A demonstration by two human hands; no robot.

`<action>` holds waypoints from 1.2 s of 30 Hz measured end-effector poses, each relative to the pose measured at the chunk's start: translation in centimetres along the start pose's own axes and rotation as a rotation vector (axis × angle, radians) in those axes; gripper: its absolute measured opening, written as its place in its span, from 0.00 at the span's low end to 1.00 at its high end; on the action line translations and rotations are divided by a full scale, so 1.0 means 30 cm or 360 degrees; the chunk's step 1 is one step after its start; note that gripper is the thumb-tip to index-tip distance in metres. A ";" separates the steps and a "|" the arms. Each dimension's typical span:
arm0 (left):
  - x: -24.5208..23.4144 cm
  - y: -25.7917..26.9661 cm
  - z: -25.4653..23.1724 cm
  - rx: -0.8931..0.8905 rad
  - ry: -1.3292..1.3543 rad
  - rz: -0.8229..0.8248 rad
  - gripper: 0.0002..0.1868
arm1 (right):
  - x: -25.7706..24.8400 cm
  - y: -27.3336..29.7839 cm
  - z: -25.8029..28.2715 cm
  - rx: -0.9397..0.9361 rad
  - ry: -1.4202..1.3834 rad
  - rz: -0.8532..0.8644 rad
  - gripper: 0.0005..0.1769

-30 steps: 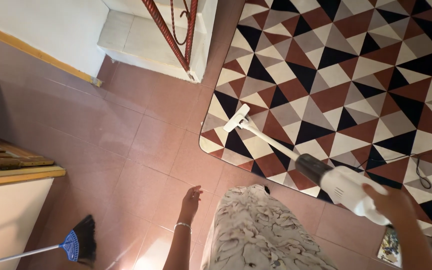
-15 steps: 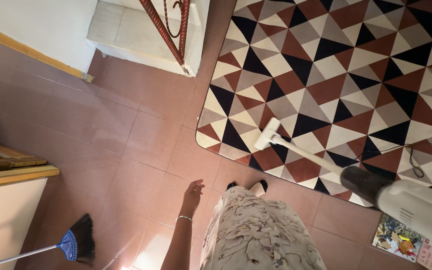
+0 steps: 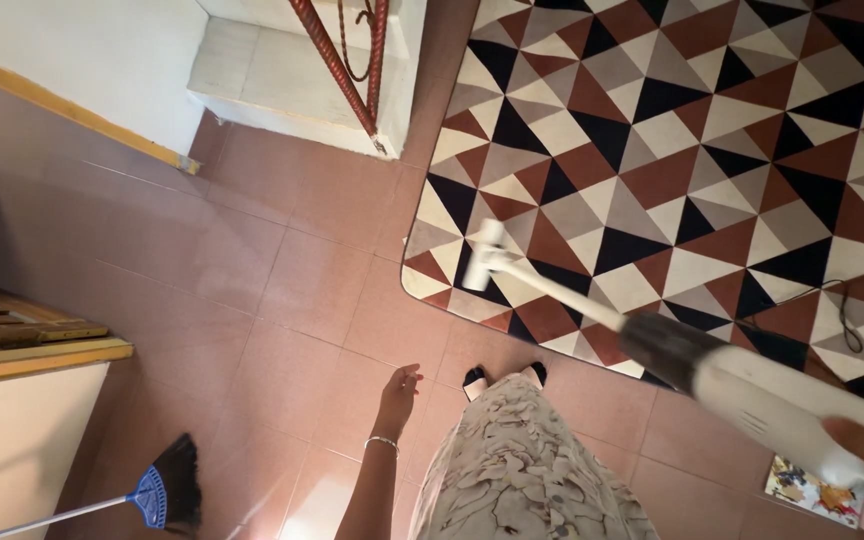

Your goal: Vacuuming a geometric patterned rug on the floor.

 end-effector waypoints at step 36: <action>0.312 0.386 0.116 -0.0145 0.0027 -0.0268 0.17 | 0.384 0.017 0.112 -0.0209 0.0211 -0.0051 0.35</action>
Point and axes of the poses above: each hand's wrist, its own y-axis away from the middle knuckle, its own x-axis out of the palm, z = x × y, the point moved 2 cm from there along -y, towards the middle knuckle, and after that the axes turned 6 degrees about -z, right-handed, at the moved point
